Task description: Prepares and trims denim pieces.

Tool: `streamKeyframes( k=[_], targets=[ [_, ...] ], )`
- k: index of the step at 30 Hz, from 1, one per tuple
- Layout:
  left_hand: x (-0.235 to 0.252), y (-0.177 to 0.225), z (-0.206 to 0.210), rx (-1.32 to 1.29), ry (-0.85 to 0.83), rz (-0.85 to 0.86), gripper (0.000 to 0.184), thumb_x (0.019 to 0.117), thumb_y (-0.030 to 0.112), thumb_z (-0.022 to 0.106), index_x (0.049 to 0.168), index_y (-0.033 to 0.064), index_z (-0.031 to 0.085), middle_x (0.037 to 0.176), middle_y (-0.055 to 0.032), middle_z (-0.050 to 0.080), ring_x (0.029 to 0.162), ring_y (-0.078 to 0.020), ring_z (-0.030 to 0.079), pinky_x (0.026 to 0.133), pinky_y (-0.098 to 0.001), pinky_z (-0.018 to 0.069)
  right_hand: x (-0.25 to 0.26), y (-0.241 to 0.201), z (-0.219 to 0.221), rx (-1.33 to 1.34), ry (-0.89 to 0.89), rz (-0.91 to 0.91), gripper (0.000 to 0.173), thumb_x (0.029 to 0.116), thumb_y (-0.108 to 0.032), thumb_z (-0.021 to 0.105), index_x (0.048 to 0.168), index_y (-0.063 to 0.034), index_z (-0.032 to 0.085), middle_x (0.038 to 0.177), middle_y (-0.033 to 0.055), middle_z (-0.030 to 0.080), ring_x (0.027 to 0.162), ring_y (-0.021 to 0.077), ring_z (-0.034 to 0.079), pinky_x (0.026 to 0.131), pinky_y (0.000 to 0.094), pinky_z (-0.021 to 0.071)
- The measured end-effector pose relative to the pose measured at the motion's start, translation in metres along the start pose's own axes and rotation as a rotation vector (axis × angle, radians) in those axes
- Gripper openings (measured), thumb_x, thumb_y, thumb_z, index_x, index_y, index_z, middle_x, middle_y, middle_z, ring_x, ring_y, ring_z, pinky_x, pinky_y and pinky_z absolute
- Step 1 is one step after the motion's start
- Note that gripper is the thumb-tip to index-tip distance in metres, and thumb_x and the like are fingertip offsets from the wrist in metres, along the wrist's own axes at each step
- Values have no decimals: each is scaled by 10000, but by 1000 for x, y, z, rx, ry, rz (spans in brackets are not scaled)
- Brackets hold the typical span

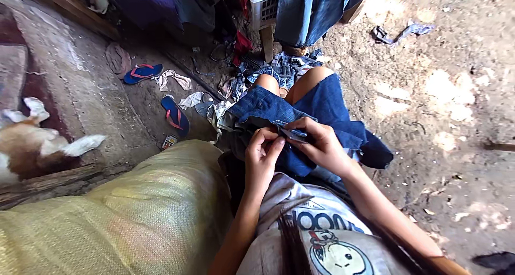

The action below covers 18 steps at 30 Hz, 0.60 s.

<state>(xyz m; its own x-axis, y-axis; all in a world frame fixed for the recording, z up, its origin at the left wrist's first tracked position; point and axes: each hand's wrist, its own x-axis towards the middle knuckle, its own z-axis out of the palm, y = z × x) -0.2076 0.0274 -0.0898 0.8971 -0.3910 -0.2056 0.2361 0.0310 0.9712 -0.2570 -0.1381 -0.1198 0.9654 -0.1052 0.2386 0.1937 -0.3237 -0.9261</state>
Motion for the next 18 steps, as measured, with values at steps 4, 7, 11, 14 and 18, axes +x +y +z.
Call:
streamKeyframes(
  k=[4, 7, 11, 14, 18],
  targets=[
    [11, 7, -11, 20, 65, -302, 298, 1065, 155, 363, 939, 26, 599, 792, 38, 671, 765, -32, 674, 755, -237, 580, -8, 7, 6, -179, 12, -109, 235, 942, -170, 645, 1100, -7, 706, 972, 140, 694, 876, 168, 673, 755, 291, 551],
    [23, -1, -26, 137, 76, -419, 418, 1111, 278, 369, 1064, -57, 615, 832, -47, 686, 754, -84, 691, 712, -282, 600, -16, 4, 15, -220, -34, -228, 201, 959, -159, 607, 1099, -50, 702, 958, 145, 695, 833, 205, 676, 674, 315, 546],
    [30, 9, -34, 138, -92, -196, 161, 1005, 70, 529, 1058, -36, 638, 918, 5, 688, 889, -7, 661, 867, -246, 555, -23, -17, 21, -267, -62, -376, 187, 955, -124, 568, 1110, -100, 670, 893, 121, 643, 707, 199, 624, 549, 292, 485],
    [48, 21, -31, 112, -374, 57, 115, 982, 79, 585, 1035, 22, 670, 920, 85, 710, 880, 45, 666, 851, -207, 569, -28, -34, 17, -314, 39, -405, 176, 1004, -162, 549, 1151, -103, 626, 876, 94, 548, 711, 165, 541, 591, 230, 444],
    [81, 0, -14, 134, -514, 30, 202, 1033, 144, 545, 1121, 1, 657, 978, 3, 700, 886, -5, 663, 844, -247, 571, -24, -32, 16, -339, 131, -129, 232, 929, -189, 646, 1118, -60, 688, 944, 134, 645, 765, 156, 626, 603, 252, 502]
  ],
)
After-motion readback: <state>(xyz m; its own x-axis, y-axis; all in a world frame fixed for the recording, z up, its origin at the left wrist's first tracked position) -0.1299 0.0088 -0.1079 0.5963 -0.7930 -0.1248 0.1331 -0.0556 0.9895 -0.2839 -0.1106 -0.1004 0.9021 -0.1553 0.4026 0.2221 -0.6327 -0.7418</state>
